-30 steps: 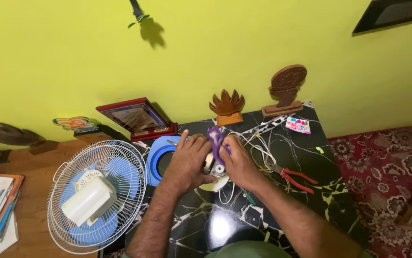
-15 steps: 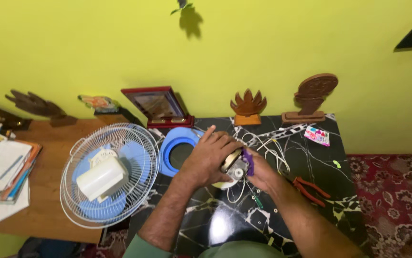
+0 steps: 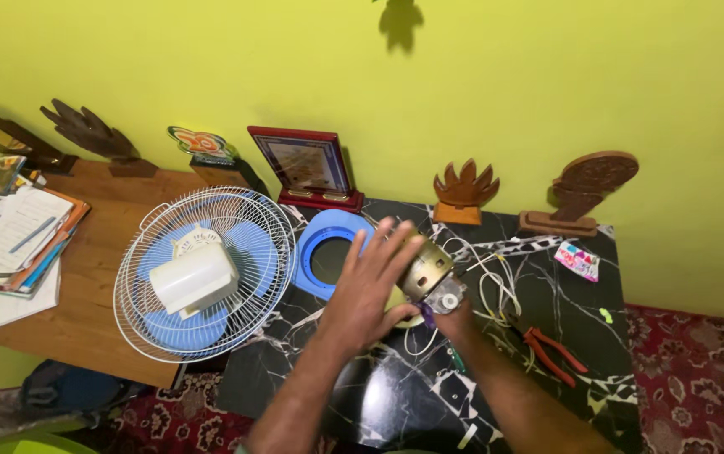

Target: The person wipes a disassembled fan motor and base with a purple cloth, then uses a screwdriver to tighten screws on the fan base. The person handles the motor and base repeatedly while cleaning and adjusting.

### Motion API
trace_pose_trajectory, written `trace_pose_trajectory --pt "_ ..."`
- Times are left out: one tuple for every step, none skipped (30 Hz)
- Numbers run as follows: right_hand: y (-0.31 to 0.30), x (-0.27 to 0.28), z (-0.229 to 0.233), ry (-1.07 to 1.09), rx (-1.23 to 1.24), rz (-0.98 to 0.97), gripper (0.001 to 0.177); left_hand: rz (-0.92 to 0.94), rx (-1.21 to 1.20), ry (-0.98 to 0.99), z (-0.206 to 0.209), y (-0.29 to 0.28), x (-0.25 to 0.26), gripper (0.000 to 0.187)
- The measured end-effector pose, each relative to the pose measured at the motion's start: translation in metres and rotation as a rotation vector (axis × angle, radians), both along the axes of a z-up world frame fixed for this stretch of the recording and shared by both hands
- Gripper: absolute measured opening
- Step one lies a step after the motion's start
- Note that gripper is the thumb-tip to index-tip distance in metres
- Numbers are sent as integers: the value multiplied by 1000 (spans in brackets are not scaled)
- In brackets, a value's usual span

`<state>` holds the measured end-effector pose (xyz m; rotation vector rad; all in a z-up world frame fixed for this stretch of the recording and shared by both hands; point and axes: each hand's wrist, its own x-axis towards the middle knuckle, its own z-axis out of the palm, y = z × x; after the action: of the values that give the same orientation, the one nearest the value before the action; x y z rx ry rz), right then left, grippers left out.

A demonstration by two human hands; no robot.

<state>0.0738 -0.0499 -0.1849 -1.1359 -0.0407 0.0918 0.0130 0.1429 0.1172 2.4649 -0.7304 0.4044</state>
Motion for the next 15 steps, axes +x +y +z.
trace_pose_trajectory --pt "-4 -9 -1 -81 -298 -9 30 79 -139 -13 -12 7 -16 93" --pt "-14 -17 2 -164 -602 -25 28 150 -283 -27 -25 11 -31 83" --pt "-17 -28 7 -25 -550 -11 24 319 -465 117 -40 13 -45 66" --pt "-19 -38 15 110 -495 -5 21 478 -643 270 -55 14 -53 50" --pt "-17 -50 25 243 -437 1 18 530 -740 491 -70 18 -58 45" --pt "-13 -64 36 377 -379 9 16 577 -832 722 -85 20 -60 43" --pt "-6 -77 49 509 -317 16 15 537 -872 912 -100 21 -56 43" --pt "1 -87 63 639 -257 30 16 503 -911 1103 -113 19 -54 42" --pt "13 -96 76 535 -271 -22 16 467 -944 1295 -125 14 -54 42" --pt "27 -99 89 424 -282 -64 16 374 -951 1341 -136 10 -52 40" --pt "40 -100 103 311 -293 -104 17 279 -956 1384 -144 3 -52 39" --pt "52 -100 116 410 -243 -188 19 182 -953 1430 -149 0 -51 39" --pt "59 -98 129 509 -190 -270 22 178 -964 1358 -154 6 -46 37" --pt "58 -96 141 606 -139 -361 24 165 -975 1292 -157 6 -39 36" --pt "56 -96 152 583 -73 -344 24 152 -986 1226 -158 4 -35 36"
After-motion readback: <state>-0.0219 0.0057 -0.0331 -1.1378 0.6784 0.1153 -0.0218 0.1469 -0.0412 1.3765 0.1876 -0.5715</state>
